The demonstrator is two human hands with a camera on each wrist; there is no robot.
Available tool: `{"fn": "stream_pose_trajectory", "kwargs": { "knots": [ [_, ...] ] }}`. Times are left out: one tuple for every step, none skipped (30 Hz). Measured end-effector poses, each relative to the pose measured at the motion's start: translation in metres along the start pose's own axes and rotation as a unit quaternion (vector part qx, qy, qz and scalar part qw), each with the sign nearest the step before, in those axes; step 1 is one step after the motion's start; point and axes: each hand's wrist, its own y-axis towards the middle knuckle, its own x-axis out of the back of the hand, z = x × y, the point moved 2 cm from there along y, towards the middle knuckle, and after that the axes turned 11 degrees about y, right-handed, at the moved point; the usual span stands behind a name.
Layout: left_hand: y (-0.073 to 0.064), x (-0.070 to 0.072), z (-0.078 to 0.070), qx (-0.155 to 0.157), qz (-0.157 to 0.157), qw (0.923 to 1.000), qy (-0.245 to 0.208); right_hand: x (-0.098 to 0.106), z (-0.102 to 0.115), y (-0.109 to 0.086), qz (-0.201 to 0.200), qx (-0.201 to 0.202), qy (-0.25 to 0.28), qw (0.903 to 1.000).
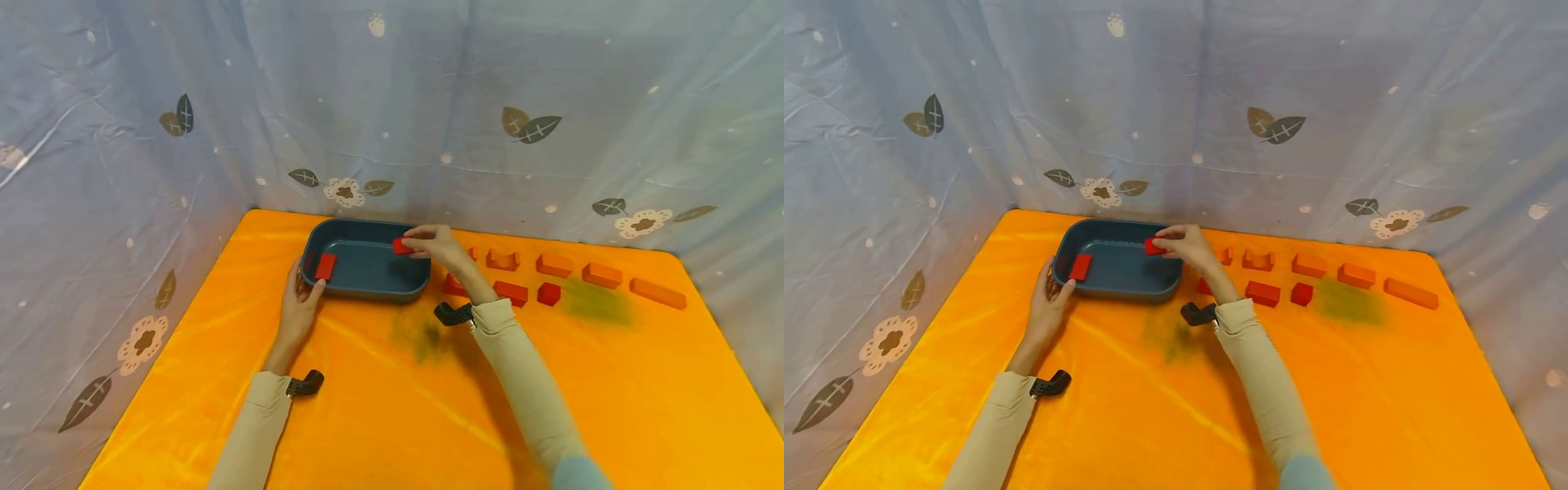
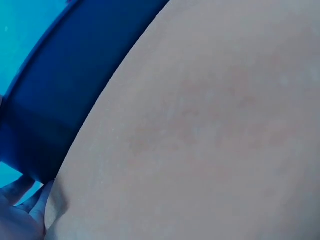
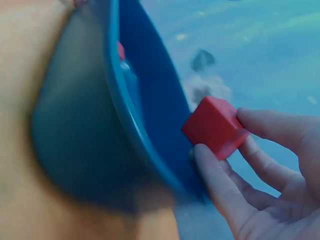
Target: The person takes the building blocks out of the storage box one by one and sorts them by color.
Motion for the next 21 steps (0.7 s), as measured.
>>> {"fn": "stream_pose_trajectory", "kwargs": {
  "knots": [
    [0.0, 0.0, 0.0, 0.0, 0.0, 1.0, 0.001, 0.01, 0.0, -0.005, -0.003, -0.003, 0.0, 1.0],
    [0.0, 0.0, 0.001, 0.0, -0.001, 1.0, 0.001, 0.02, 0.0, -0.01, -0.005, -0.005, -0.001, 1.0],
    [0.0, 0.0, 0.001, 0.0, -0.001, 1.0, 0.003, 0.03, -0.001, -0.015, -0.009, -0.006, -0.002, 0.9999],
    [0.0, 0.0, 0.001, 0.001, -0.001, 1.0, 0.003, 0.041, -0.001, -0.021, -0.013, -0.007, -0.005, 0.9999],
    [0.0, 0.0, 0.001, 0.001, 0.001, 1.0, 0.003, 0.052, -0.001, -0.026, -0.018, -0.011, -0.008, 0.9997],
    [0.001, 0.0, 0.001, 0.001, 0.002, 1.0, 0.002, 0.063, -0.002, -0.033, -0.026, -0.016, -0.009, 0.9995],
    [0.001, 0.0, 0.002, 0.002, 0.002, 1.0, 0.001, 0.074, -0.002, -0.039, -0.03, -0.02, -0.017, 0.9992],
    [0.001, -0.001, 0.002, 0.003, 0.002, 1.0, 0.001, 0.084, -0.002, -0.045, -0.035, -0.021, -0.024, 0.9989],
    [0.001, -0.001, 0.001, 0.003, 0.003, 1.0, 0.001, 0.095, -0.003, -0.052, -0.043, -0.024, -0.032, 0.9983],
    [0.001, -0.002, 0.001, 0.003, 0.003, 1.0, 0.001, 0.106, -0.004, -0.059, -0.051, -0.03, -0.044, 0.9973],
    [0.001, -0.002, 0.001, 0.003, 0.003, 1.0, 0.001, 0.117, -0.005, -0.066, -0.06, -0.033, -0.055, 0.9961],
    [0.001, -0.002, 0.001, 0.005, 0.002, 1.0, 0.001, 0.127, -0.006, -0.073, -0.069, -0.036, -0.066, 0.9948],
    [0.001, -0.002, 0.001, 0.005, 0.002, 1.0, 0.001, 0.138, -0.008, -0.08, -0.077, -0.039, -0.077, 0.9933],
    [0.001, -0.002, 0.001, 0.005, 0.002, 1.0, 0.002, 0.148, -0.009, -0.087, -0.088, -0.039, -0.08, 0.9922],
    [0.001, -0.002, 0.001, 0.006, 0.003, 1.0, 0.002, 0.158, -0.011, -0.094, -0.097, -0.039, -0.083, 0.9911],
    [0.0, -0.002, 0.001, 0.006, 0.002, 1.0, 0.001, 0.168, -0.013, -0.1, -0.104, -0.037, -0.08, 0.9907],
    [0.0, -0.001, 0.001, 0.006, 0.002, 1.0, 0.002, 0.177, -0.015, -0.107, -0.111, -0.032, -0.066, 0.9911],
    [0.0, -0.001, 0.001, 0.007, 0.002, 1.0, 0.003, 0.186, -0.017, -0.113, -0.117, -0.028, -0.052, 0.9914],
    [-0.001, -0.001, 0.001, 0.008, 0.003, 1.0, 0.005, 0.194, -0.019, -0.119, -0.123, -0.023, -0.034, 0.9915],
    [-0.001, 0.0, 0.001, 0.007, 0.003, 0.9999, 0.007, 0.202, -0.021, -0.126, -0.131, -0.015, -0.011, 0.9913],
    [-0.001, 0.0, 0.0, 0.007, 0.004, 0.9999, 0.007, 0.21, -0.023, -0.132, -0.136, -0.006, 0.011, 0.9906]
  ]
}}
